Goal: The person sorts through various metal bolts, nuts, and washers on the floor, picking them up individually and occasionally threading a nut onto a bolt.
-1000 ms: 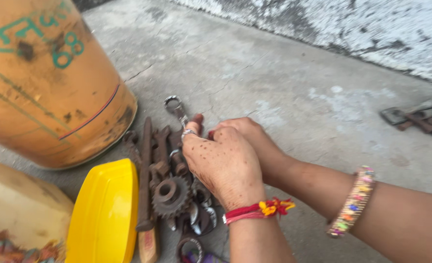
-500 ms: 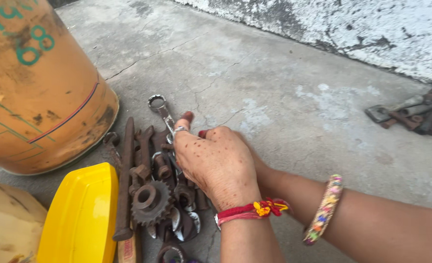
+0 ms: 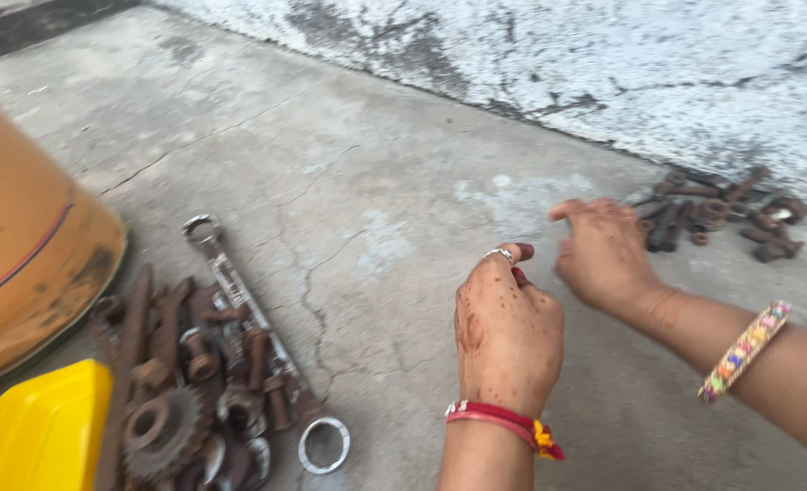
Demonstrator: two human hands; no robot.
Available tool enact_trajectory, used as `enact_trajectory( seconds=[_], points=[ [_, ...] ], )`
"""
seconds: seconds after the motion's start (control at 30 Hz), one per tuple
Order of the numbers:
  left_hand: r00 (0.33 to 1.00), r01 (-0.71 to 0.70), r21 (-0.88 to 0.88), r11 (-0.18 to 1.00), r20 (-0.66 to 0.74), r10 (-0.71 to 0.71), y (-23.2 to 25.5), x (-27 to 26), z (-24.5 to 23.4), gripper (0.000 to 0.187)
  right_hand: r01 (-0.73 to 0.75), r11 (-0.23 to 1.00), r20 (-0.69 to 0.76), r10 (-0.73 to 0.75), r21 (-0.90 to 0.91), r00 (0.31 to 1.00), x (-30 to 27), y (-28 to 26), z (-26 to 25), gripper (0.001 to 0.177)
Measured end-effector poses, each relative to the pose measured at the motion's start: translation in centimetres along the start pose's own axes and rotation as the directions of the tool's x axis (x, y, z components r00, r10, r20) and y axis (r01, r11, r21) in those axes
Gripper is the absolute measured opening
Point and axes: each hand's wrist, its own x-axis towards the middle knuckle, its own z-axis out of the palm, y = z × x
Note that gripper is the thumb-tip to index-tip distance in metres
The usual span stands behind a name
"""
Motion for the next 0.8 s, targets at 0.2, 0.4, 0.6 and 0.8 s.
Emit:
enact_trajectory(
  seconds=[0.2,0.4,0.6,0.8],
  points=[
    [0.993,-0.100,0.122,0.988,0.075,0.091,0.7,-0.3,1.2,0.037,-0.025,0.995,0.056,0.030,-0.093,0.998,1.6,7.0,0.6,0.058],
    [0.999,0.008,0.125,0.992,0.047,-0.014,0.8,0.2,0.2,0.040,-0.189,0.981,0.184,0.195,-0.051,0.963,0.2,5.6,-0.8,0.040],
    [0.992,0.043,0.079,0.996,-0.121,-0.033,-1.1,1.3,-2.0,0.034,-0.082,0.988,0.230,0.050,0.131,0.972,-0.4,-0.2,-0.7,0.043],
    [0.903,0.070,0.012,0.997,-0.426,-0.059,-3.1,2.3,-9.0,0.026,-0.261,0.766,0.540,-0.132,0.588,0.831,-0.8,-12.4,-0.6,0.029]
  ],
)
